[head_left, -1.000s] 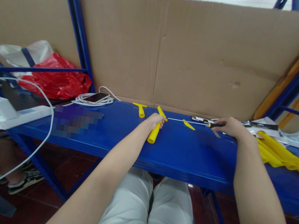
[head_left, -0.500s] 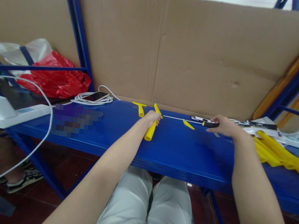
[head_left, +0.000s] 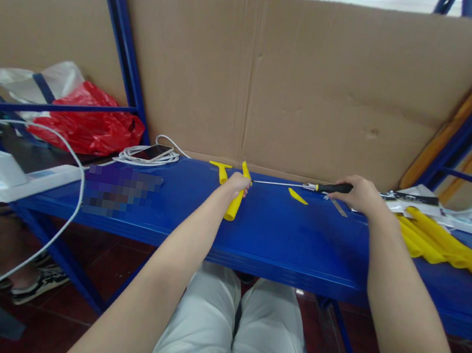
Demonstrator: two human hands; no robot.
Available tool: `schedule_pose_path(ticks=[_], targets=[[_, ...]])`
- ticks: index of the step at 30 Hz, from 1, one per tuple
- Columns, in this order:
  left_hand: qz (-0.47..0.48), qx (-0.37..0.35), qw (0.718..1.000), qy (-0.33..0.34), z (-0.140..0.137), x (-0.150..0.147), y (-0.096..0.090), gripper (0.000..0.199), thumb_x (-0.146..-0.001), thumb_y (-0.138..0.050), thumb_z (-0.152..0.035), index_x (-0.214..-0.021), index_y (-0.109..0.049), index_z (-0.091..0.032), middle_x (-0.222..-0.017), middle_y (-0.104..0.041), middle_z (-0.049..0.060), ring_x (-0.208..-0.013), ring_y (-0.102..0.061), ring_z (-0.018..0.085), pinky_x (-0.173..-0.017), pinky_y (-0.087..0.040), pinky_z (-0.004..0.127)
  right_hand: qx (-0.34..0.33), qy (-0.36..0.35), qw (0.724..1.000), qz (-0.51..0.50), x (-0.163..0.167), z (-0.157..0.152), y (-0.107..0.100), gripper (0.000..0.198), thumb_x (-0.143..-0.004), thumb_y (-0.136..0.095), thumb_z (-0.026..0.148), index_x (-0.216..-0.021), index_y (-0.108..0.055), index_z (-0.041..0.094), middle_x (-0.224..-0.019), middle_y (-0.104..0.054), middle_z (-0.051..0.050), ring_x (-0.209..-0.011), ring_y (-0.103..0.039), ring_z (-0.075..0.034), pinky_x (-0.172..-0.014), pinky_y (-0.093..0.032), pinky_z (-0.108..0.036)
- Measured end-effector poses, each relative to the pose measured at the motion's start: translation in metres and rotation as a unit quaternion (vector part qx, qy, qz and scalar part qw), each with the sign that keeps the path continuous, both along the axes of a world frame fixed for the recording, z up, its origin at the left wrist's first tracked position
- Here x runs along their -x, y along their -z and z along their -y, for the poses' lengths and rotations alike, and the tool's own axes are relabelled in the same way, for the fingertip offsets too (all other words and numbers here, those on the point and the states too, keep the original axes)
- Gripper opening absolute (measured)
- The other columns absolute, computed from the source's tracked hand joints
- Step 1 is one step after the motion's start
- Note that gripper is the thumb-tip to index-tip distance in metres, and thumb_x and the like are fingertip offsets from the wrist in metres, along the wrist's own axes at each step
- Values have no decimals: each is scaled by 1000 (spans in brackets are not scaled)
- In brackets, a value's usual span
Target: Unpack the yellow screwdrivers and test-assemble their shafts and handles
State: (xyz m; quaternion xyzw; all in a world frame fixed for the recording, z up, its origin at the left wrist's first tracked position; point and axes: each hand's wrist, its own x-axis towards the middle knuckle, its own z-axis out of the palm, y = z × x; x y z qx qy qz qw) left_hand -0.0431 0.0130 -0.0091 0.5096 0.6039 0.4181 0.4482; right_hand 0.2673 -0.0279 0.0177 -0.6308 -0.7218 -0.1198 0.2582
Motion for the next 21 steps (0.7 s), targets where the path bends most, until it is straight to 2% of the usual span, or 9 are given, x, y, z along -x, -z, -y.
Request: schedule_pose_path(ticks=[8,13,18,21], targets=[[10,1,1000,-2,-3,1,1,19,-79,-55,-3,-66,-50,-16,-42,-41,-5,-35,-38,7,-42,-33,20,-18,-14,997,-79,-4,1,1,39,-64,-70,49,-93,-71,24,-96,-69,-7,-95,-62,-29,-80,-49,-38],[-7,11,1000,-13,1,0,-1,16,-80,-51,-2,-71,-53,-15,-42,-41,-5,-36,-39,8,-43,-33,21,-45,-9,988,-149,0,1,1,50,-62,-69,56,-95,-67,18,-93,-67,-11,-89,-62,-27,-76,-49,-37],[-2,19,1000,-9,4,-3,-2,17,-82,-48,-1,-72,-54,-14,-41,-40,-5,-35,-37,8,-40,-32,20,-90,28,961,-260,12,-1,4,53,-64,-67,59,-97,-64,19,-89,-65,-11,-78,-62,-25,-66,-50,-36],[4,22,1000,-17,4,-3,-2,19,-83,-45,-1,-71,-53,-14,-40,-40,-5,-34,-36,7,-38,-31,19,-64,24,938,-341,14,-7,9,53,-68,-64,60,-101,-62,18,-77,-63,-10,-62,-59,-21,-55,-49,-35]])
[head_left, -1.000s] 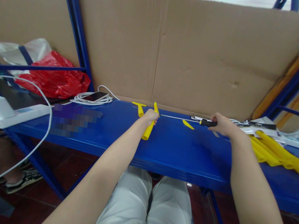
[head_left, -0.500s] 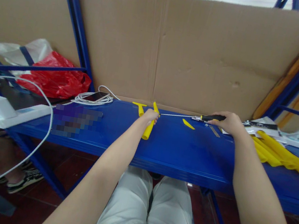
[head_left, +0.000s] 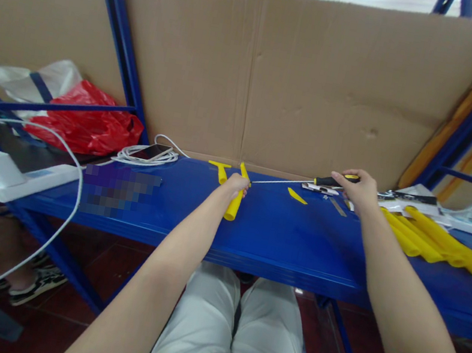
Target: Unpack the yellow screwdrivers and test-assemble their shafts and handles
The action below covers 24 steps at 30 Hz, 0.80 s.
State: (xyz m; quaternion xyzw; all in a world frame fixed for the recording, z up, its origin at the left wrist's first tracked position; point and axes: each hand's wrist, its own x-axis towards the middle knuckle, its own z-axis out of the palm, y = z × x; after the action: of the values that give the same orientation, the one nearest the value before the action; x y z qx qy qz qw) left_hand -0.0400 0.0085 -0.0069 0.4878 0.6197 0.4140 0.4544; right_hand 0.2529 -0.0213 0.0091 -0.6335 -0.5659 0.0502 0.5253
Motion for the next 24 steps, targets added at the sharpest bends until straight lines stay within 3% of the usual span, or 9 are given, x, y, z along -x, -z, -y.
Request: schedule_pose_path(ticks=[7,11,14,18,24], targets=[[3,6,1000,-15,-1,3,0,19,-83,-46,-1,-71,-52,-15,-40,-39,-6,-32,-35,6,-37,-31,17,58,-160,969,-179,-8,-10,3,29,-75,-57,31,-100,-60,17,-77,-60,-8,-51,-51,-15,-47,-48,-33],[3,8,1000,-25,-2,3,0,17,-82,-49,-2,-70,-52,-14,-41,-40,-6,-32,-35,5,-37,-31,18,23,-157,947,-280,-2,-8,1,18,-76,-55,19,-94,-57,18,-68,-55,-3,-44,-47,-11,-42,-46,-28],[4,8,1000,-27,-3,3,1,16,-81,-50,-2,-71,-53,-14,-41,-40,-6,-32,-36,5,-37,-31,17,0,-120,954,-274,5,-4,-2,12,-78,-63,25,-86,-57,18,-58,-54,0,-39,-46,-10,-37,-42,-24],[3,6,1000,-28,-3,3,1,15,-82,-47,-1,-74,-54,-12,-41,-39,-6,-32,-36,6,-38,-31,18,-16,-73,967,-242,10,6,-5,25,-73,-72,40,-76,-58,19,-45,-48,3,-31,-38,-8,-29,-29,-20],[-6,5,1000,-26,-5,2,2,14,-83,-48,-2,-78,-57,-11,-41,-39,-6,-34,-38,7,-40,-33,19,69,-109,934,-333,10,10,-6,47,-67,-68,61,-64,-42,23,-38,-35,7,-28,-28,-6,-26,-22,-20]])
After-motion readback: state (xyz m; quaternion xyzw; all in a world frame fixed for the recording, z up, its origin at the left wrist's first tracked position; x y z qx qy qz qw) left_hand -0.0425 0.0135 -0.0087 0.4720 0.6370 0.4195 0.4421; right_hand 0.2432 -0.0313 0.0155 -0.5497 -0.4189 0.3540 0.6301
